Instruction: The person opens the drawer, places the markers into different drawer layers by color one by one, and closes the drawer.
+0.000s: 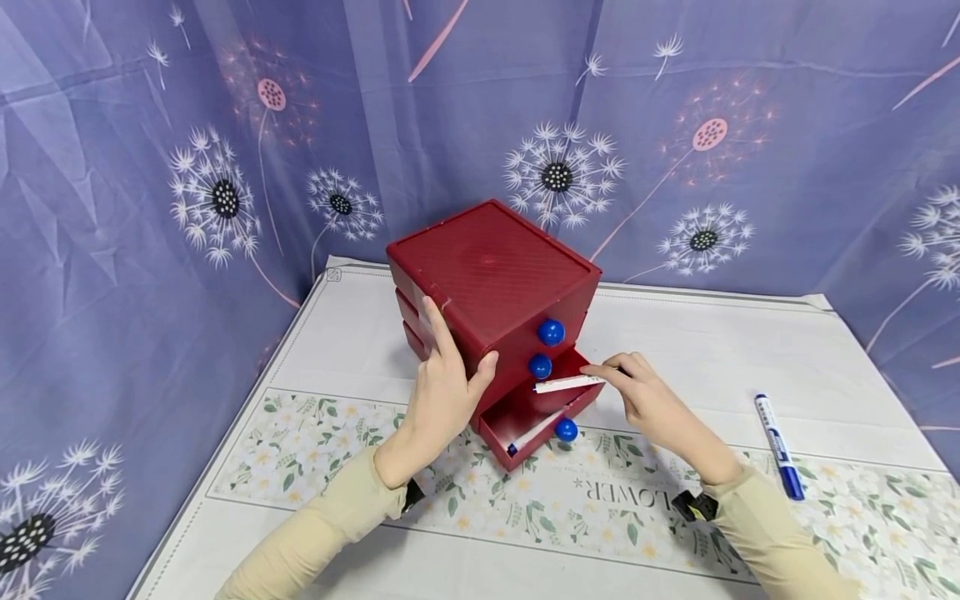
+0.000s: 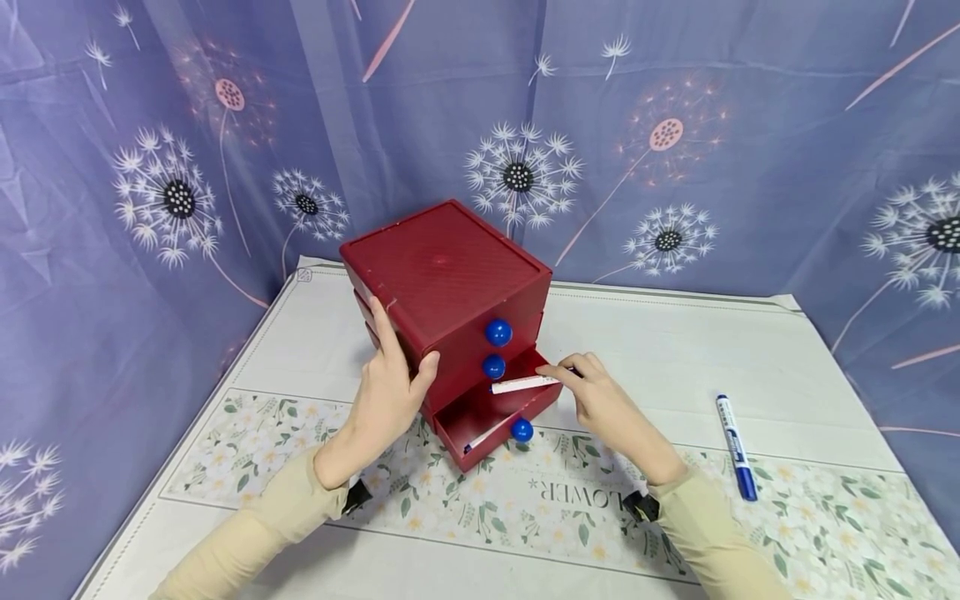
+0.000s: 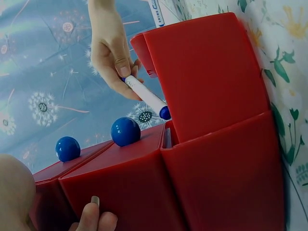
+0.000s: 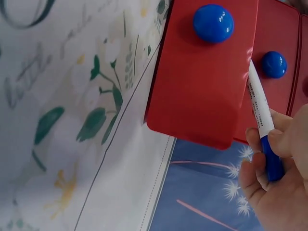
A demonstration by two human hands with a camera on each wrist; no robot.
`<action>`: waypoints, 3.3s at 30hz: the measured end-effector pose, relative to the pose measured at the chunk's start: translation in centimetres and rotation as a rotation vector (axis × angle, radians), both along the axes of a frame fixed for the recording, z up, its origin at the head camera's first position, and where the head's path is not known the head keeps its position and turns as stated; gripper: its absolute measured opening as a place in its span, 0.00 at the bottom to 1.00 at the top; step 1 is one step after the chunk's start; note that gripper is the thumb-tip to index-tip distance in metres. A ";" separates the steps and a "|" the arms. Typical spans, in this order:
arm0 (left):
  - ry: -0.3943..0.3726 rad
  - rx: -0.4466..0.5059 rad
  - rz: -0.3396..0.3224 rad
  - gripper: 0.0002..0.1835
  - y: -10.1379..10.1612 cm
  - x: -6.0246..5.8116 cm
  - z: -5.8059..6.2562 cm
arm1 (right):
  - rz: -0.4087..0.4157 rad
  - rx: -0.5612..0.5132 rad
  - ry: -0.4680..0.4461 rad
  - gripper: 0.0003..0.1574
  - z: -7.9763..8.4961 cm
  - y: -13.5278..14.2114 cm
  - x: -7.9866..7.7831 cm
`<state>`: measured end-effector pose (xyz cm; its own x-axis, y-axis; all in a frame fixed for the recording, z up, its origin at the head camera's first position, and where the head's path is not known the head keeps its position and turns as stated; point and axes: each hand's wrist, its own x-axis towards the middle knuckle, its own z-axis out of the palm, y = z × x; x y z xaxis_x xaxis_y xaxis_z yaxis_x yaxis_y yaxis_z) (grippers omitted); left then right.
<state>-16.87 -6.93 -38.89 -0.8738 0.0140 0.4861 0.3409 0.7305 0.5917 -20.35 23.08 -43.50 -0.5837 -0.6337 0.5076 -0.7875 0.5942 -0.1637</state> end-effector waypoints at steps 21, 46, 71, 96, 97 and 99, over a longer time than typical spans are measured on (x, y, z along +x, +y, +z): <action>0.000 0.004 0.004 0.56 0.1 -0.1 -0.2 | -0.004 0.089 -0.123 0.41 -0.8 -2.4 0.1; 0.031 -0.015 0.004 0.55 0.1 -0.1 -0.3 | -0.007 -0.036 -0.132 0.25 -1.1 -0.6 0.5; 0.016 -0.002 0.000 0.55 0.0 -0.1 -0.2 | -0.316 -0.080 -0.102 0.21 0.1 4.3 1.0; -0.129 0.094 -0.035 0.55 -0.3 0.4 0.7 | -0.725 -0.010 -0.409 0.20 0.2 11.1 1.4; -0.131 0.098 -0.039 0.55 -0.3 0.4 0.7 | -0.733 -0.004 -0.417 0.20 0.1 11.2 1.4; -0.132 0.102 -0.047 0.55 -0.4 0.5 0.6 | -0.753 0.015 -0.428 0.20 0.0 11.6 1.5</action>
